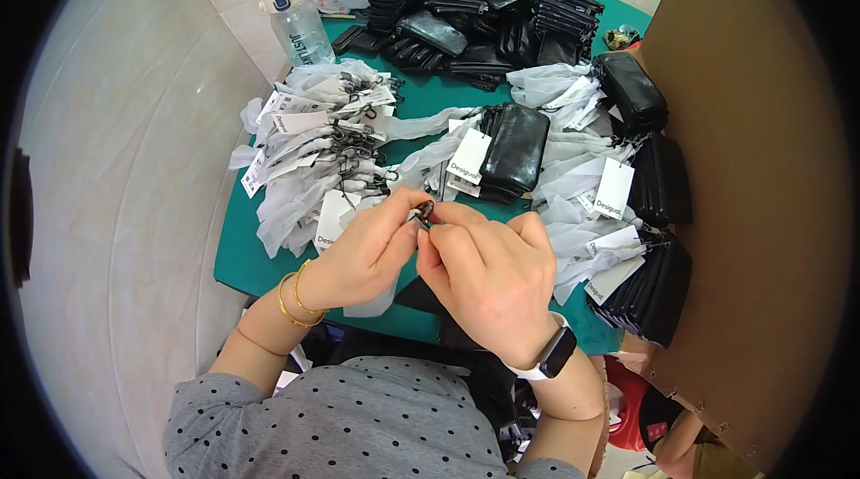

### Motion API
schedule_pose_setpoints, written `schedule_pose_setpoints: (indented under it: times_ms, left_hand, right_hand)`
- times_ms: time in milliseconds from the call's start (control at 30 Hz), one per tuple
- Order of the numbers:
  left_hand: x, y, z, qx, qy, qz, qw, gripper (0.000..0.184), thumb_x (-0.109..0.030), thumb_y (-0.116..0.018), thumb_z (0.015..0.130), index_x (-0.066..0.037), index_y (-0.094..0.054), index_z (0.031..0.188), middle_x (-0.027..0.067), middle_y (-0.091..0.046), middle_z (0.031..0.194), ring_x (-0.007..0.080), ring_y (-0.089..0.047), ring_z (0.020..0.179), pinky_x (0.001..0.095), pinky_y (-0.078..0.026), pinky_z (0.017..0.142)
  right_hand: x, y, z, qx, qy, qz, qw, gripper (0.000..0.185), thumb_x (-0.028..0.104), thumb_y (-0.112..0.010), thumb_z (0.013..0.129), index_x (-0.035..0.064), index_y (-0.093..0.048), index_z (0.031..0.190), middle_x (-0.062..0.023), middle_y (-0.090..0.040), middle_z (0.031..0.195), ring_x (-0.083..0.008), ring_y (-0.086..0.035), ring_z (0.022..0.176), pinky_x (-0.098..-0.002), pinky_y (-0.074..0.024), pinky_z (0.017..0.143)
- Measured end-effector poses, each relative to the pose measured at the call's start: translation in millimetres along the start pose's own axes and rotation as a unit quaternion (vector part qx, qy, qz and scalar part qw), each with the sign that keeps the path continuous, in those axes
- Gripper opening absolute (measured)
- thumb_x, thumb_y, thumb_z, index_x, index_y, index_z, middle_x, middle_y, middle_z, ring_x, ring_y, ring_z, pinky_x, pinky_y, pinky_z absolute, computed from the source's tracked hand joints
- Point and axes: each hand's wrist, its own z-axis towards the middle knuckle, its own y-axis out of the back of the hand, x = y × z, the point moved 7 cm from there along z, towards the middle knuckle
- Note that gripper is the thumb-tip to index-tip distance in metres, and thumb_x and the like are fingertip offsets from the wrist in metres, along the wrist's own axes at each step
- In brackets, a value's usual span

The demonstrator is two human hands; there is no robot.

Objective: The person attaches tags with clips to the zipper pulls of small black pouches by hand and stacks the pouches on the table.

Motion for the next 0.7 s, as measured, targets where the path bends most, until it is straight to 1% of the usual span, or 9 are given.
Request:
schedule_pose_setpoints:
  times_ms: [133,200,300,333,400,433,500,567,700]
  left_hand:
    - [2.8,0.9,2.9,-0.010,0.017,-0.020,1.000,0.024,-0.006,-0.046,0.099,0.003,-0.051,0.121,0.0148,-0.058,0.074,0.0253,-0.056,0.065,0.0341,-0.045,0.063]
    - [6.9,0.4,5.8,0.014,0.069,-0.013,0.997,0.024,-0.011,-0.047,0.102,0.002,-0.051,0.122,0.0103,-0.058,0.078,0.0209,-0.056,0.070,0.0328,-0.045,0.065]
    - [16.2,6.2,24.6,0.015,0.077,-0.065,0.995,0.023,-0.018,-0.049,0.103,-0.001,-0.053,0.117,0.0144,-0.060,0.087,0.0248,-0.060,0.079,0.0371,-0.048,0.072]
    - [26.0,9.7,39.6,-0.020,0.005,-0.060,0.998,0.025,-0.024,-0.052,0.103,-0.001,-0.059,0.112,0.0119,-0.058,0.092,0.0209,-0.056,0.085,0.0340,-0.047,0.078]
    - [52.1,12.9,67.3,0.010,0.074,-0.088,0.993,0.030,-0.028,-0.053,0.103,0.000,-0.064,0.107,0.0113,-0.056,0.097,0.0213,-0.055,0.092,0.0332,-0.046,0.084]
    - [63.3,15.8,85.7,-0.024,0.041,-0.056,0.997,0.034,-0.031,-0.054,0.102,0.000,-0.067,0.103,0.0118,-0.062,0.094,0.0221,-0.058,0.089,0.0325,-0.047,0.083]
    - [94.5,7.9,121.4,0.020,0.100,-0.082,0.991,0.036,-0.032,-0.056,0.100,0.001,-0.067,0.103,0.0124,-0.068,0.091,0.0220,-0.062,0.085,0.0335,-0.048,0.079]
    - [136.7,-4.5,153.7,0.017,0.125,-0.011,0.992,0.035,-0.031,-0.056,0.099,0.001,-0.068,0.103,0.0162,-0.072,0.091,0.0275,-0.068,0.086,0.0385,-0.051,0.079]
    - [204.0,-34.5,192.7,-0.014,0.177,0.151,0.972,0.034,-0.031,-0.056,0.098,-0.001,-0.067,0.110,0.0125,-0.070,0.085,0.0283,-0.068,0.083,0.0384,-0.051,0.082]
  right_hand:
    - [0.5,-1.7,3.2,0.009,0.008,-0.073,0.997,0.020,0.006,-0.080,0.073,0.0103,-0.063,0.083,-0.0005,-0.074,0.096,-0.0138,-0.059,0.062,-0.0298,-0.0350,0.060]
    - [-5.2,-3.0,5.6,0.003,0.009,-0.072,0.997,0.019,0.007,-0.079,0.074,0.0100,-0.063,0.083,-0.0010,-0.073,0.094,-0.0149,-0.059,0.062,-0.0304,-0.0355,0.061]
    - [-31.9,-2.4,22.0,0.034,-0.021,-0.073,0.997,0.013,0.010,-0.076,0.080,0.0092,-0.064,0.085,-0.0034,-0.071,0.088,-0.0192,-0.061,0.064,-0.0326,-0.0378,0.063]
    - [-51.5,-4.4,30.3,0.054,-0.054,-0.045,0.996,0.007,0.011,-0.074,0.084,0.0083,-0.067,0.086,-0.0048,-0.070,0.084,-0.0226,-0.061,0.066,-0.0327,-0.0380,0.065]
    - [-90.3,-14.2,49.5,0.073,-0.021,-0.008,0.997,0.009,0.012,-0.071,0.087,0.0038,-0.070,0.088,-0.0072,-0.070,0.082,-0.0264,-0.064,0.070,-0.0338,-0.0427,0.067]
    - [-115.7,-27.1,57.5,0.113,-0.058,0.049,0.991,0.012,0.013,-0.070,0.087,0.0016,-0.070,0.090,-0.0099,-0.070,0.082,-0.0284,-0.065,0.072,-0.0348,-0.0453,0.068]
    - [-163.9,-59.5,67.0,0.176,-0.109,0.116,0.971,0.016,0.014,-0.069,0.089,-0.0013,-0.069,0.093,-0.0150,-0.070,0.083,-0.0317,-0.066,0.077,-0.0360,-0.0493,0.070]
    - [-216.1,-99.4,61.0,0.218,-0.118,0.107,0.963,0.019,0.020,-0.068,0.089,0.0016,-0.071,0.094,-0.0160,-0.071,0.085,-0.0336,-0.067,0.082,-0.0395,-0.0509,0.074]
    - [-271.9,-156.0,39.2,0.262,-0.149,-0.031,0.953,0.025,0.034,-0.066,0.091,0.0103,-0.073,0.095,-0.0143,-0.072,0.092,-0.0340,-0.067,0.090,-0.0481,-0.0452,0.086]
